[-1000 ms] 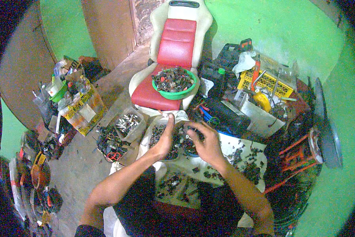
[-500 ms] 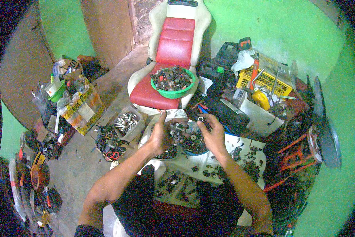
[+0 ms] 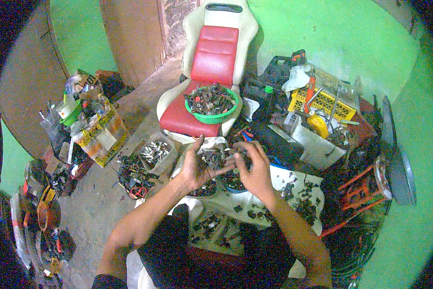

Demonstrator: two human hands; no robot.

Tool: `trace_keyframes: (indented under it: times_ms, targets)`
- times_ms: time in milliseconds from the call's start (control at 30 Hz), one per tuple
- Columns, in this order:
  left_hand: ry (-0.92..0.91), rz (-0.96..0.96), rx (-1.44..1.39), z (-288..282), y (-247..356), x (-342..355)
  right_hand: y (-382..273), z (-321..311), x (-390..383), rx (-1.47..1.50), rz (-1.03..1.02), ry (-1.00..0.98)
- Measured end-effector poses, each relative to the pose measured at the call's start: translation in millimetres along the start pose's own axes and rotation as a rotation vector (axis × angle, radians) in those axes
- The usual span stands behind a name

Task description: The person handles a small metal carburetor, turning it over by hand and picking through a large pile of bolts, screws, and metal fittings to find matching parts.

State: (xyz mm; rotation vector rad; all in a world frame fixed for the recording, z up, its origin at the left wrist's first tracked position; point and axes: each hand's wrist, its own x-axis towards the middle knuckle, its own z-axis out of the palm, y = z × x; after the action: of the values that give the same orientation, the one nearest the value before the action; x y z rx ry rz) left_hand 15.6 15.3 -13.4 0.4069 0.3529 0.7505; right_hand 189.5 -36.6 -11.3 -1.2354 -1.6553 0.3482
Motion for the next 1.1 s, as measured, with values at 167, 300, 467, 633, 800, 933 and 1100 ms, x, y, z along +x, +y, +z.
trace_keyframes:
  times_ms: [167, 300, 467, 633, 800, 933, 1100]
  targets:
    - [0.026, -0.052, 0.154, 0, 1, -3, -21, -3, -3, -0.088, -0.076, -0.190]
    - [0.010, -0.087, 0.296, -9, 2, 0, -8, 0, -4, -0.163, -0.214, -0.197]
    - [0.001, -0.107, 0.273, -11, 2, -3, -5, 5, -6, -0.205, -0.162, -0.186]
    - [0.025, -0.057, 0.203, -11, 7, -6, 1, 25, -8, -0.054, -0.086, 0.037]
    - [0.156, 0.053, 0.138, -19, 13, -8, 44, 39, -4, 0.361, 0.797, -0.050]
    - [0.214, 0.058, 0.094, -46, 27, -7, 62, 75, -26, 0.511, 1.099, -0.387]
    - [0.253, 0.153, 0.114, -50, 34, -2, 93, 103, -22, 0.685, 1.225, -0.436]
